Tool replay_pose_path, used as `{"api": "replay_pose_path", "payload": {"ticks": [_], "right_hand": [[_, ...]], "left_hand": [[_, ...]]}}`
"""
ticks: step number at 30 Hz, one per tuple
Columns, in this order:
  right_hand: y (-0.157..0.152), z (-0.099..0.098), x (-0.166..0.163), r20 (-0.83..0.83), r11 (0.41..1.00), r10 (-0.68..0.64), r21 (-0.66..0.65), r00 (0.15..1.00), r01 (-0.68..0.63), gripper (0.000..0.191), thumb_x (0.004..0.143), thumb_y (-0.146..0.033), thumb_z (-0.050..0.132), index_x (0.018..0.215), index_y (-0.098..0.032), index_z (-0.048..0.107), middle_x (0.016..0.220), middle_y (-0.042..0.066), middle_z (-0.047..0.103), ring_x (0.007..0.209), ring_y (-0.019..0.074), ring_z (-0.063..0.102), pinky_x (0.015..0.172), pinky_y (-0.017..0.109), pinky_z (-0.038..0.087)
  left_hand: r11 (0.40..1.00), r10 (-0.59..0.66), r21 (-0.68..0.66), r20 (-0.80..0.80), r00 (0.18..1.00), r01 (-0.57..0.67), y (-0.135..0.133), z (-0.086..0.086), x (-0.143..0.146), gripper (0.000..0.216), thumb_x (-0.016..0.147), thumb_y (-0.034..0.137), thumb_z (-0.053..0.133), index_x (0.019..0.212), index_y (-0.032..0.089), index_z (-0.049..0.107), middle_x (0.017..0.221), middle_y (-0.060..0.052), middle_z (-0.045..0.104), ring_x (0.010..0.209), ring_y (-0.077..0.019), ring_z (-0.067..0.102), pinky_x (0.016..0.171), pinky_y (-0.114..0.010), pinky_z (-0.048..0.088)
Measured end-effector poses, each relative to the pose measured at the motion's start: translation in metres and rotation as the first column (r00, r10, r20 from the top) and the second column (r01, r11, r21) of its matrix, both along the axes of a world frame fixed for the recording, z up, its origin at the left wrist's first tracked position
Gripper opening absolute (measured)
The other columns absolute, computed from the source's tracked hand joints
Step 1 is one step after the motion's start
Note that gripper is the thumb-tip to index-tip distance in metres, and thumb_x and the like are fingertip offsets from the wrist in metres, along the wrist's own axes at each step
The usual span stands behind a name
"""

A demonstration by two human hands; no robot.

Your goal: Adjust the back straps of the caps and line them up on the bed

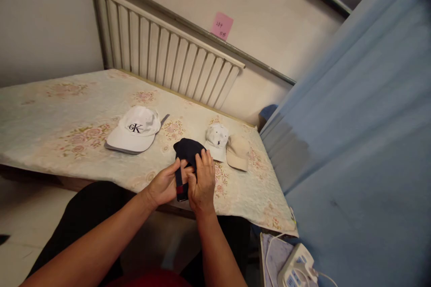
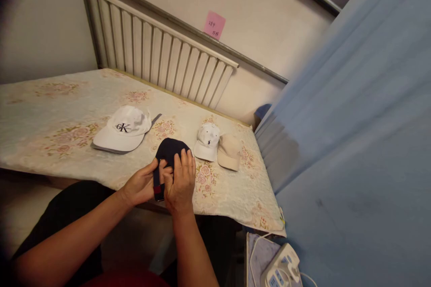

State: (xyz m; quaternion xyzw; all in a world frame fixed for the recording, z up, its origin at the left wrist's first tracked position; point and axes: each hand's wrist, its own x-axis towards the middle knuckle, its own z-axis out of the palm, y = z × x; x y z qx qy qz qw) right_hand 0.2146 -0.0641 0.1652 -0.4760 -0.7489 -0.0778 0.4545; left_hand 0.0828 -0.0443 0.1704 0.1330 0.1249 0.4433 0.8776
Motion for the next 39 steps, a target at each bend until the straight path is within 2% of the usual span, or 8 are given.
{"api": "replay_pose_path", "payload": {"ticks": [9,14,20,23,27,31,35,39], "right_hand": [[-0.011,-0.019,0.005,0.055,0.999,0.044,0.012,0.998,-0.044,0.050,0.097,-0.037,0.035,0.141,-0.014,0.040,0.146,0.016,0.044,0.144,0.0279,0.025,0.110,0.057,0.034],[-0.015,-0.026,0.006,0.062,0.999,0.052,0.001,0.997,-0.052,0.050,0.098,-0.038,0.036,0.141,-0.014,0.040,0.145,0.016,0.045,0.143,0.0279,0.026,0.111,0.057,0.032],[-0.016,-0.030,0.007,0.009,0.999,0.046,-0.001,0.999,-0.046,0.053,0.097,-0.043,0.035,0.141,-0.014,0.039,0.144,0.017,0.046,0.142,0.0277,0.029,0.109,0.057,0.035],[-0.016,-0.035,0.011,-0.057,1.000,0.017,0.006,0.998,-0.017,0.053,0.098,-0.042,0.034,0.143,-0.015,0.037,0.145,0.017,0.045,0.142,0.0269,0.030,0.107,0.055,0.038],[-0.018,-0.042,0.020,-0.131,0.999,-0.048,-0.028,0.990,0.044,0.052,0.098,-0.039,0.034,0.144,-0.016,0.034,0.147,0.016,0.042,0.140,0.0263,0.033,0.107,0.054,0.039],[-0.019,-0.047,0.030,-0.238,0.985,-0.133,-0.142,0.962,0.101,0.049,0.098,-0.035,0.033,0.143,-0.015,0.038,0.144,0.015,0.047,0.136,0.0248,0.042,0.107,0.050,0.041],[-0.020,-0.042,0.034,-0.288,0.980,-0.161,-0.162,0.944,0.118,0.049,0.098,-0.035,0.034,0.141,-0.014,0.040,0.142,0.015,0.049,0.133,0.0246,0.045,0.106,0.049,0.042],[-0.024,-0.025,0.025,-0.190,0.995,-0.083,-0.065,0.978,0.071,0.050,0.097,-0.033,0.038,0.144,-0.015,0.035,0.147,0.016,0.042,0.139,0.0250,0.036,0.110,0.052,0.037]], "left_hand": [[0.999,-0.039,0.035,-0.074,0.997,0.042,0.007,-0.001,-0.005,0.033,0.087,0.044,0.057,0.090,0.013,0.066,0.089,-0.013,0.070,0.089,-0.0255,0.068,0.082,-0.039,0.052],[0.992,-0.128,-0.039,-0.193,0.973,0.123,0.016,0.004,-0.003,0.029,0.085,0.041,0.062,0.078,0.013,0.065,0.072,-0.010,0.069,0.067,-0.0213,0.068,0.064,-0.032,0.054],[0.996,0.091,0.021,-0.294,0.951,-0.089,0.018,0.015,0.008,0.011,0.083,0.013,0.064,0.075,0.016,0.057,0.057,0.001,0.060,0.051,-0.0117,0.061,0.055,-0.023,0.054],[0.995,0.092,0.001,-0.293,0.952,-0.096,0.017,0.014,0.013,0.013,0.082,0.011,0.063,0.073,0.016,0.055,0.054,0.002,0.058,0.048,-0.0105,0.058,0.052,-0.021,0.053],[0.998,0.040,-0.033,-0.263,0.964,-0.050,0.017,0.007,0.015,0.010,0.082,0.010,0.057,0.073,0.014,0.060,0.060,-0.004,0.064,0.056,-0.0140,0.063,0.060,-0.025,0.056],[0.999,-0.015,-0.038,-0.180,0.984,0.008,0.015,0.008,0.013,0.017,0.081,0.009,0.051,0.089,0.009,0.066,0.079,-0.013,0.072,0.081,-0.0223,0.070,0.079,-0.034,0.056],[0.998,-0.063,-0.028,-0.137,0.989,0.060,0.012,0.015,0.015,0.028,0.087,0.021,0.052,0.110,0.009,0.064,0.096,-0.016,0.073,0.097,-0.0272,0.068,0.088,-0.042,0.053],[0.996,-0.071,-0.061,-0.231,0.970,0.059,0.012,0.014,0.020,0.020,0.089,0.021,0.053,0.099,0.009,0.067,0.075,-0.012,0.073,0.071,-0.0216,0.070,0.068,-0.032,0.057]]}}
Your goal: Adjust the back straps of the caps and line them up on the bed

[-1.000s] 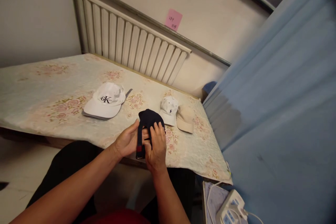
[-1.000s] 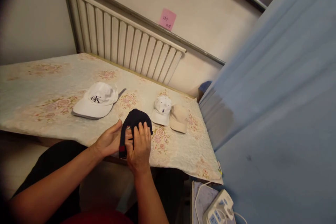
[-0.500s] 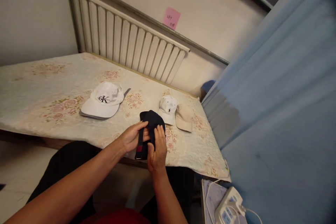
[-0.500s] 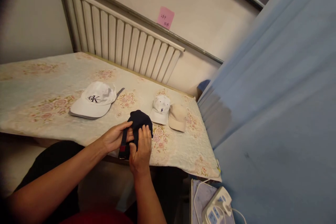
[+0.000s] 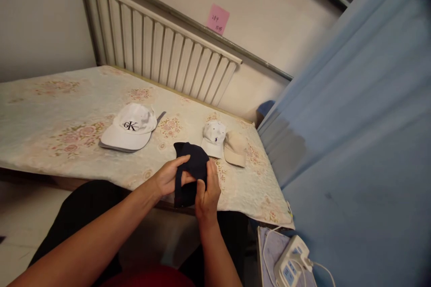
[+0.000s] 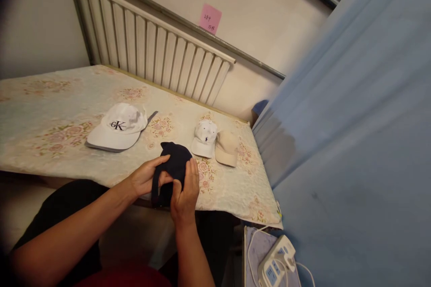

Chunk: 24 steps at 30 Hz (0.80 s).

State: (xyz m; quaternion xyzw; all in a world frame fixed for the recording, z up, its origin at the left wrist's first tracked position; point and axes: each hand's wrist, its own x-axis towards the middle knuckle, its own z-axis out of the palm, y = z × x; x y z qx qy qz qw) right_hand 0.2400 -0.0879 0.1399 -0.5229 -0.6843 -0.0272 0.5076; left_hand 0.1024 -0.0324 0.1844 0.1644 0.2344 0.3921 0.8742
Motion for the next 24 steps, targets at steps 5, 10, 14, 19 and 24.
{"api": "replay_pose_path", "payload": {"ticks": [5,10,14,19,24], "right_hand": [[0.000,0.004,-0.007,0.124,0.998,0.044,0.048,0.991,-0.051,0.053,0.095,-0.031,0.045,0.144,-0.015,0.033,0.149,0.016,0.039,0.143,0.0266,0.027,0.111,0.056,0.033],[0.004,-0.013,0.004,-0.042,0.996,-0.004,-0.089,0.999,0.000,0.048,0.098,-0.032,0.034,0.142,-0.013,0.039,0.147,0.016,0.042,0.139,0.0237,0.036,0.111,0.050,0.035],[0.004,-0.008,0.011,-0.201,0.973,-0.109,-0.220,0.973,0.064,0.049,0.098,-0.034,0.029,0.138,-0.012,0.045,0.141,0.016,0.050,0.133,0.0229,0.046,0.108,0.046,0.040],[0.004,0.022,-0.002,0.013,0.998,-0.017,-0.064,1.000,0.017,0.048,0.097,-0.031,0.036,0.139,-0.009,0.042,0.148,0.017,0.040,0.141,0.0235,0.031,0.114,0.050,0.031],[0.008,0.024,-0.014,0.247,0.994,0.064,-0.099,0.967,-0.040,0.044,0.096,-0.026,0.037,0.135,-0.008,0.048,0.145,0.017,0.045,0.142,0.0244,0.030,0.115,0.054,0.026]], "left_hand": [[0.999,0.041,0.035,-0.072,0.997,-0.038,-0.002,-0.005,0.001,0.010,0.086,0.014,0.056,0.079,0.012,0.063,0.059,-0.005,0.065,0.047,-0.0139,0.061,0.049,-0.024,0.053],[0.988,0.083,0.132,0.013,0.996,-0.084,-0.006,-0.007,-0.002,0.026,0.076,-0.001,0.057,0.099,0.009,0.066,0.093,-0.012,0.072,0.079,-0.0193,0.069,0.069,-0.029,0.056],[0.980,0.080,0.184,0.007,0.997,-0.080,-0.009,-0.011,0.001,0.043,0.069,-0.004,0.059,0.109,0.013,0.066,0.104,-0.011,0.071,0.096,-0.0226,0.067,0.084,-0.033,0.053],[0.980,0.067,0.191,-0.067,0.995,-0.053,-0.019,-0.013,0.010,0.057,0.062,-0.005,0.058,0.114,0.018,0.064,0.102,-0.007,0.071,0.084,-0.0174,0.067,0.071,-0.025,0.051],[0.973,0.079,0.220,-0.038,0.996,-0.068,-0.027,-0.017,0.012,0.061,0.059,-0.006,0.059,0.114,0.019,0.063,0.096,-0.006,0.071,0.086,-0.0194,0.066,0.077,-0.028,0.050]]}}
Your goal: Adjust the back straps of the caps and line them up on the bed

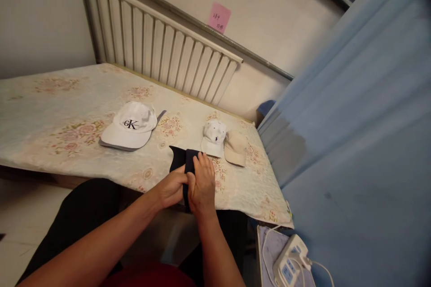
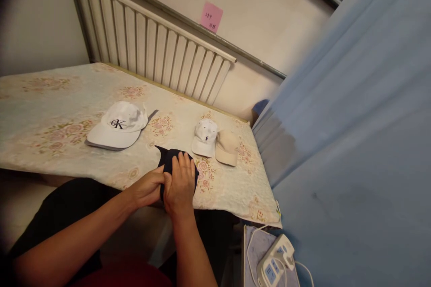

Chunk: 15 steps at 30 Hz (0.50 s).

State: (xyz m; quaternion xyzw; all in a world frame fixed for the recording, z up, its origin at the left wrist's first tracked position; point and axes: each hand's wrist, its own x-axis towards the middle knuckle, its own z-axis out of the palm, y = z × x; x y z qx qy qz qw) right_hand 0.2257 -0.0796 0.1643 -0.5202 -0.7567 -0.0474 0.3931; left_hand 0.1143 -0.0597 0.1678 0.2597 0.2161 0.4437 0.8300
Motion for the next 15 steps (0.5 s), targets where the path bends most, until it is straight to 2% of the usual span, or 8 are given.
{"api": "replay_pose_path", "payload": {"ticks": [7,11,15], "right_hand": [[0.006,-0.031,0.023,-0.159,0.983,-0.150,-0.131,0.976,0.129,0.043,0.098,-0.028,0.034,0.133,-0.009,0.051,0.139,0.017,0.052,0.134,0.0245,0.044,0.109,0.049,0.038],[0.006,-0.027,0.021,-0.184,0.970,-0.222,-0.138,0.957,0.198,0.046,0.098,-0.030,0.034,0.136,-0.008,0.047,0.143,0.019,0.047,0.135,0.0258,0.042,0.110,0.050,0.036],[0.004,-0.019,0.009,-0.076,0.985,-0.141,-0.113,0.987,0.132,0.044,0.096,-0.028,0.038,0.135,-0.011,0.049,0.144,0.015,0.048,0.139,0.0256,0.036,0.112,0.051,0.034]], "left_hand": [[0.997,-0.054,-0.049,-0.035,0.998,0.053,-0.008,-0.007,-0.006,0.071,0.056,-0.006,0.053,0.121,0.022,0.060,0.098,-0.005,0.070,0.090,-0.0184,0.065,0.076,-0.026,0.048],[0.995,-0.099,-0.020,-0.021,0.995,0.098,-0.013,-0.013,-0.001,0.071,0.056,-0.005,0.053,0.121,0.023,0.059,0.094,-0.003,0.069,0.086,-0.0178,0.065,0.073,-0.026,0.048],[0.992,-0.127,0.014,0.020,0.992,0.127,-0.013,-0.015,-0.001,0.075,0.055,-0.005,0.052,0.124,0.025,0.057,0.083,-0.001,0.068,0.070,-0.0149,0.064,0.062,-0.023,0.046]]}}
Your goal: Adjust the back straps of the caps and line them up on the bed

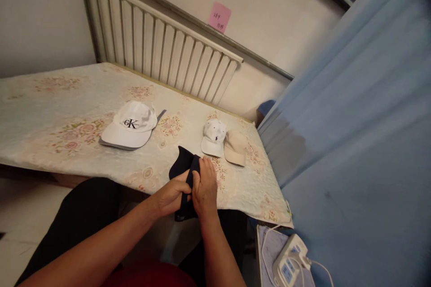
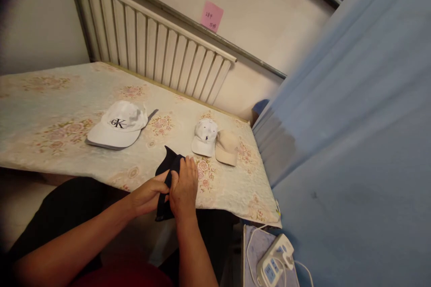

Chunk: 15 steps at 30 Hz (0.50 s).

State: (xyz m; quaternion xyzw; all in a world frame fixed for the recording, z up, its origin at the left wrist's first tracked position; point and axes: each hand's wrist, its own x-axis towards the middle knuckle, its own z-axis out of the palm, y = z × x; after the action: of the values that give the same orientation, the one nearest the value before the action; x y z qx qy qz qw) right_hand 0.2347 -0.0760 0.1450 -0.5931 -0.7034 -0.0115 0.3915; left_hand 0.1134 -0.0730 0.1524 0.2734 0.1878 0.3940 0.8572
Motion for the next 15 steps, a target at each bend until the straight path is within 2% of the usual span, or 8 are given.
{"api": "replay_pose_path", "payload": {"ticks": [4,7,9,12,15], "right_hand": [[-0.005,0.000,-0.007,0.091,1.000,0.018,0.015,0.996,-0.019,0.042,0.096,-0.024,0.039,0.133,-0.008,0.050,0.141,0.016,0.050,0.140,0.0274,0.034,0.111,0.052,0.033],[-0.009,-0.001,-0.009,0.154,0.998,0.026,0.044,0.988,-0.033,0.041,0.095,-0.023,0.040,0.133,-0.009,0.050,0.140,0.016,0.051,0.142,0.0275,0.030,0.112,0.053,0.031],[-0.011,-0.001,-0.010,0.186,0.997,0.036,0.060,0.982,-0.048,0.041,0.094,-0.022,0.043,0.132,-0.010,0.051,0.139,0.016,0.052,0.142,0.0273,0.028,0.113,0.054,0.031],[-0.014,0.001,-0.012,0.219,0.994,0.059,0.076,0.974,-0.078,0.040,0.094,-0.022,0.044,0.131,-0.010,0.052,0.139,0.015,0.052,0.143,0.0272,0.028,0.113,0.054,0.030],[-0.019,0.002,-0.014,0.246,0.988,0.106,0.085,0.963,-0.131,0.039,0.092,-0.021,0.046,0.129,-0.011,0.053,0.138,0.015,0.053,0.142,0.0270,0.028,0.114,0.055,0.029]], "left_hand": [[0.995,0.036,-0.098,0.051,0.998,-0.031,0.005,0.000,-0.005,0.063,0.067,0.003,0.056,0.127,0.024,0.055,0.087,-0.003,0.070,0.071,-0.0175,0.066,0.062,-0.025,0.048],[0.971,0.018,-0.240,0.091,0.996,0.004,0.011,0.001,-0.005,0.043,0.081,0.019,0.057,0.124,0.017,0.058,0.090,-0.008,0.072,0.079,-0.0220,0.069,0.072,-0.031,0.051],[0.951,-0.004,-0.308,0.107,0.994,0.037,0.016,0.003,-0.003,0.037,0.087,0.029,0.054,0.119,0.013,0.061,0.090,-0.010,0.073,0.084,-0.0241,0.069,0.079,-0.033,0.052],[0.947,0.015,-0.320,0.098,0.995,0.017,0.023,0.007,-0.001,0.035,0.090,0.037,0.052,0.111,0.013,0.065,0.086,-0.010,0.074,0.083,-0.0251,0.070,0.081,-0.035,0.052],[0.948,0.016,-0.319,0.041,0.999,-0.001,0.031,0.012,-0.005,0.033,0.089,0.042,0.053,0.096,0.013,0.068,0.078,-0.009,0.074,0.076,-0.0248,0.071,0.077,-0.035,0.053]]}}
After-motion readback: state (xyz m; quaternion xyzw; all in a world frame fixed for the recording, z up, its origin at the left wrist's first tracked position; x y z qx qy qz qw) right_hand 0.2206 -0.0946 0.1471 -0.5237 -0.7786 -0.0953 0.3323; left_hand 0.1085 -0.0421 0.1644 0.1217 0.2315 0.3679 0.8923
